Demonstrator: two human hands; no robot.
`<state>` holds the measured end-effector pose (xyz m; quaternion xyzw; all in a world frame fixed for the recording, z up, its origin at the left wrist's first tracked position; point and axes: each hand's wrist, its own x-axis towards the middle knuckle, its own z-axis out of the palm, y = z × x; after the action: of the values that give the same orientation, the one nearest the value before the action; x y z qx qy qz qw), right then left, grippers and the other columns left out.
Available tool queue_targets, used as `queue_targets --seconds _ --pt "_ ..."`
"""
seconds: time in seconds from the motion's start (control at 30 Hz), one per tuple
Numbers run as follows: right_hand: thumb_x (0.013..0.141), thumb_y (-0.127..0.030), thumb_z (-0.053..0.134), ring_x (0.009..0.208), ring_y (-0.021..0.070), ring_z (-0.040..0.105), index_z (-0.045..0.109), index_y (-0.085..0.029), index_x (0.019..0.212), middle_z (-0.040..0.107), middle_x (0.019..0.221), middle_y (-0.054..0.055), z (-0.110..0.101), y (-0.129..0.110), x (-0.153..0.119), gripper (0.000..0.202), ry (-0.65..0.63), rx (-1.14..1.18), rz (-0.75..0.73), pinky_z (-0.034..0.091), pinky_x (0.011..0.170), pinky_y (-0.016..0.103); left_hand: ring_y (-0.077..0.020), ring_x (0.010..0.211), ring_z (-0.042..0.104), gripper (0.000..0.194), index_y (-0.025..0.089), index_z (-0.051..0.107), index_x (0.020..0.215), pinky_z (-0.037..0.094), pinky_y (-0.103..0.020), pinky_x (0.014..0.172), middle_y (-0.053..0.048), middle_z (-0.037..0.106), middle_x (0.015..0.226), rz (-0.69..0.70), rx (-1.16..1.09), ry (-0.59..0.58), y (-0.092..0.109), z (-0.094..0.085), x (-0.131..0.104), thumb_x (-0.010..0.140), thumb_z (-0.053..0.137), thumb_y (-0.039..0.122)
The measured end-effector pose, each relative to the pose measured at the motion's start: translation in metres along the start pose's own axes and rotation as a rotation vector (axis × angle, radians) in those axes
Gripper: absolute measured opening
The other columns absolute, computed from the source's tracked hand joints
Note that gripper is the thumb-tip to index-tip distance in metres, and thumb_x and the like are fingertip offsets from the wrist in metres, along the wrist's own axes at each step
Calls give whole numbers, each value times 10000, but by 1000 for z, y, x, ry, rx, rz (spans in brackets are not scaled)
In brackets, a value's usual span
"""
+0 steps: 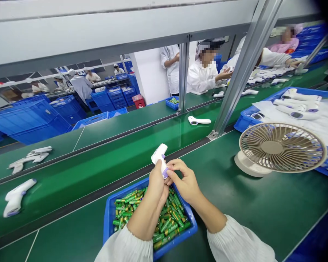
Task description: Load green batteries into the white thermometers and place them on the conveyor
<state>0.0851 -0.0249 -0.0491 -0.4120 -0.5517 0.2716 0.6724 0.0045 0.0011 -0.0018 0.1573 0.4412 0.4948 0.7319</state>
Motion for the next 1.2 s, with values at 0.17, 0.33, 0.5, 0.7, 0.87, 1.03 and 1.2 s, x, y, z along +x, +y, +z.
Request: queue_targets --seconds 0.17,0.33,0.5,0.7,0.87,1.03,1.2 --pt "877 -270 620 913 192 636 643 -216 864 638 958 58 -2 0 0 60 35 130 15 521 802 350 -31 328 257 233 136 526 749 191 -155 337 63 374 464 66 19 -94 0 0 -4 824 611 340" --pt "874 -291 633 907 195 642 665 -214 859 642 967 61 -5 -3 2 84 -17 154 28 532 799 355 -35 337 271 281 141 535 774 203 -156 338 72 369 463 120 26 -66 -3 1 -8 775 664 391" --pt "913 -271 575 1074 212 592 672 -264 1044 639 1137 55 0 0 -4 163 -60 -56 1 462 961 414 -39 341 280 242 136 543 816 192 -160 336 64 385 488 123 38 25 8 -1 6 858 580 371" --pt "959 -265 479 1081 212 564 534 -262 1319 627 1209 62 -1 -6 -8 364 -211 -382 -59 444 930 385 -16 362 233 164 144 536 824 188 -151 353 40 455 588 184 99 94 56 -41 60 874 601 286" --pt "950 -223 508 832 186 596 673 -232 1085 712 965 30 -1 -14 -9 214 -419 -555 -143 416 768 339 -85 663 567 202 174 558 913 446 -181 597 -34 577 853 219 122 332 75 -87 92 782 584 23" --pt "943 -195 516 802 175 593 679 -228 1061 710 898 19 1 -11 -8 203 -505 -636 -186 370 735 321 -232 1162 525 317 248 592 1018 450 -378 885 -60 558 1197 233 147 455 72 -98 95 748 601 82" --pt "941 -187 518 823 175 600 676 -228 1054 714 880 21 3 -11 -5 199 -598 -744 -226 350 753 319 -213 1149 544 233 241 590 1005 438 -346 851 -52 571 1196 271 133 540 75 -97 88 786 575 160"
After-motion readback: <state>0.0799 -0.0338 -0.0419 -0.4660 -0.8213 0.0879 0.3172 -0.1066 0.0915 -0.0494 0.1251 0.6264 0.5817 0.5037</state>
